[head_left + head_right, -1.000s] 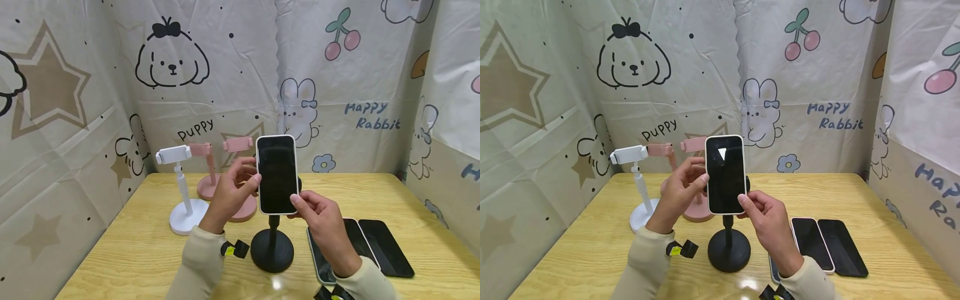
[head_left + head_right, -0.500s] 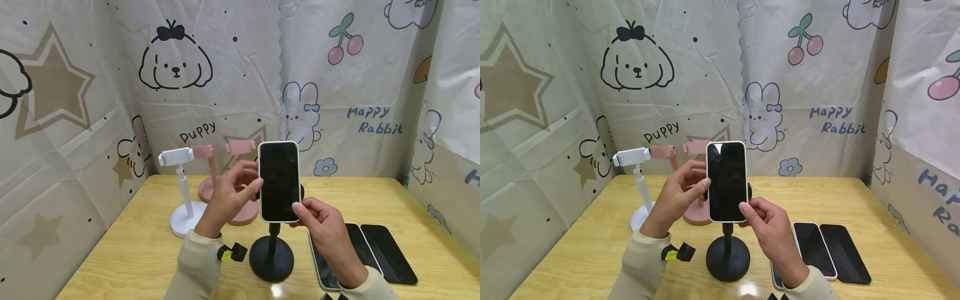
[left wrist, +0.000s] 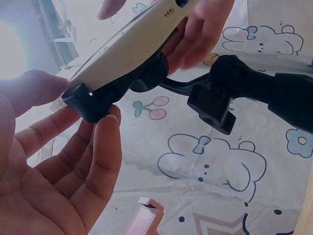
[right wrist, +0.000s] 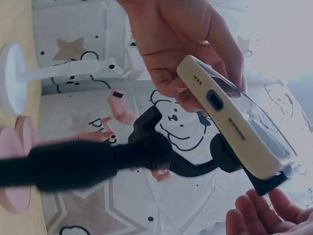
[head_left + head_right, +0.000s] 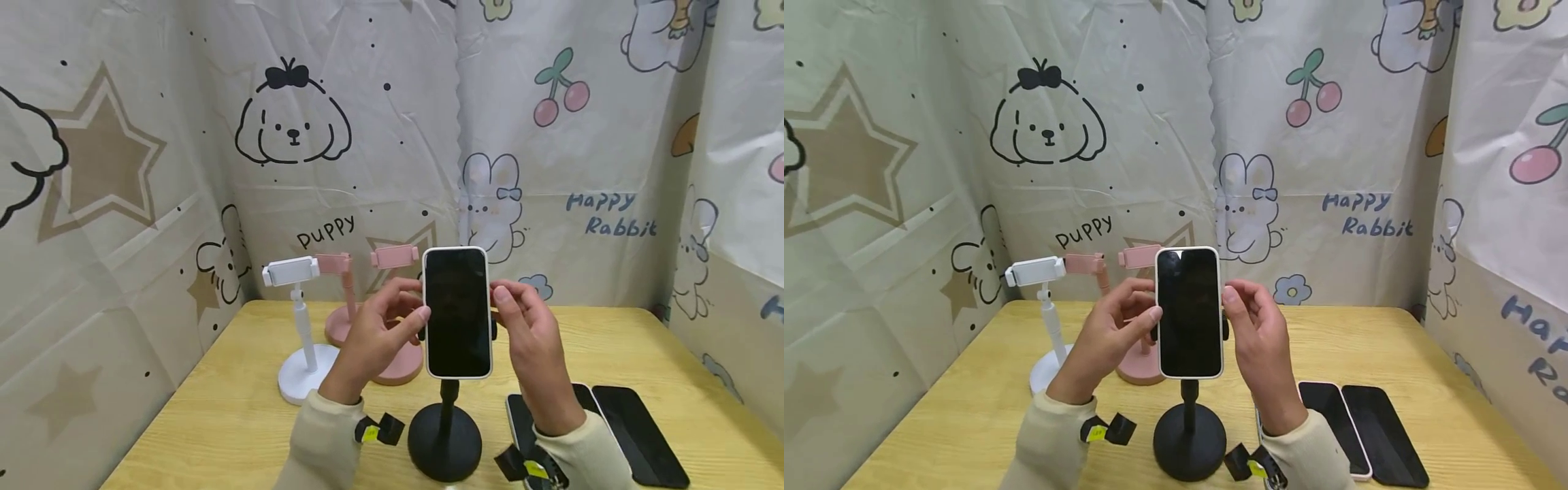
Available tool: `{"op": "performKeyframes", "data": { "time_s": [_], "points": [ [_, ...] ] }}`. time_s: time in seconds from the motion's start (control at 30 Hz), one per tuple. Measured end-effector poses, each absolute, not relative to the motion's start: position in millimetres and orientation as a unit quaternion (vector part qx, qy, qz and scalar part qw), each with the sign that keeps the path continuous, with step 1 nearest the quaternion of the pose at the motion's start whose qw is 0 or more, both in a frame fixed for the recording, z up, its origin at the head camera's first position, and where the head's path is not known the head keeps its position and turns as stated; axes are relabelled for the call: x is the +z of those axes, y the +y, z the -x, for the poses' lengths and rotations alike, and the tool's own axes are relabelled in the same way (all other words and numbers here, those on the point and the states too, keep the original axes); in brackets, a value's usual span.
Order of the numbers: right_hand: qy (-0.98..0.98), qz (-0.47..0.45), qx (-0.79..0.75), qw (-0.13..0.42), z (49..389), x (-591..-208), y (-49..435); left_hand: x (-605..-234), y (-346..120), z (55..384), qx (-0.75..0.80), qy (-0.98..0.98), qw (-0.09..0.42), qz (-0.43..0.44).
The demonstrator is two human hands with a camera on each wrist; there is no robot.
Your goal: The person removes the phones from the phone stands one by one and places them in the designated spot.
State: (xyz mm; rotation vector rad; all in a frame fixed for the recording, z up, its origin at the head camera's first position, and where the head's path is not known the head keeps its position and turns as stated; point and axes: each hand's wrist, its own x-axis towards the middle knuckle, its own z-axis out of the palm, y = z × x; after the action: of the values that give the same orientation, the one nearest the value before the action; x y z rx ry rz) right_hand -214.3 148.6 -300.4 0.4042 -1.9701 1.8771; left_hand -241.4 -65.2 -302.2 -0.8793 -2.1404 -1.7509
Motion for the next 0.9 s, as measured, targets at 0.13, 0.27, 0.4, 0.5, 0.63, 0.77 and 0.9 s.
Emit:
{"op": "performKeyframes", "data": {
  "time_s": [0.13, 0.27, 0.4, 0.5, 0.63, 0.77, 0.9],
  "points": [
    [-0.685, -0.146, 0.691, 0.179, 216.8, -303.6, 143.5, -306.4, -61.2, 239.4, -0.6, -0.733, 0.112, 0.302],
    [-0.677, -0.157, 0.699, 0.17, 219.4, -303.7, 136.1, -305.2, -60.6, 240.4, -0.598, -0.731, 0.119, 0.306],
    [-0.676, -0.167, 0.697, 0.17, 221.2, -304.4, 129.0, -303.2, -63.2, 241.9, -0.601, -0.726, 0.123, 0.309],
    [-0.681, -0.173, 0.69, 0.174, 222.2, -305.7, 126.0, -301.5, -65.2, 241.5, -0.603, -0.724, 0.124, 0.311],
    [-0.691, -0.184, 0.679, 0.168, 223.2, -306.9, 126.1, -300.9, -66.6, 242.0, -0.601, -0.724, 0.125, 0.314],
    [-0.7, -0.204, 0.662, 0.17, 225.1, -308.7, 128.1, -300.7, -67.0, 242.8, -0.596, -0.728, 0.124, 0.315],
    [-0.698, -0.223, 0.654, 0.187, 226.3, -312.5, 128.4, -299.8, -69.1, 242.7, -0.588, -0.735, 0.11, 0.318]
  ]
}}
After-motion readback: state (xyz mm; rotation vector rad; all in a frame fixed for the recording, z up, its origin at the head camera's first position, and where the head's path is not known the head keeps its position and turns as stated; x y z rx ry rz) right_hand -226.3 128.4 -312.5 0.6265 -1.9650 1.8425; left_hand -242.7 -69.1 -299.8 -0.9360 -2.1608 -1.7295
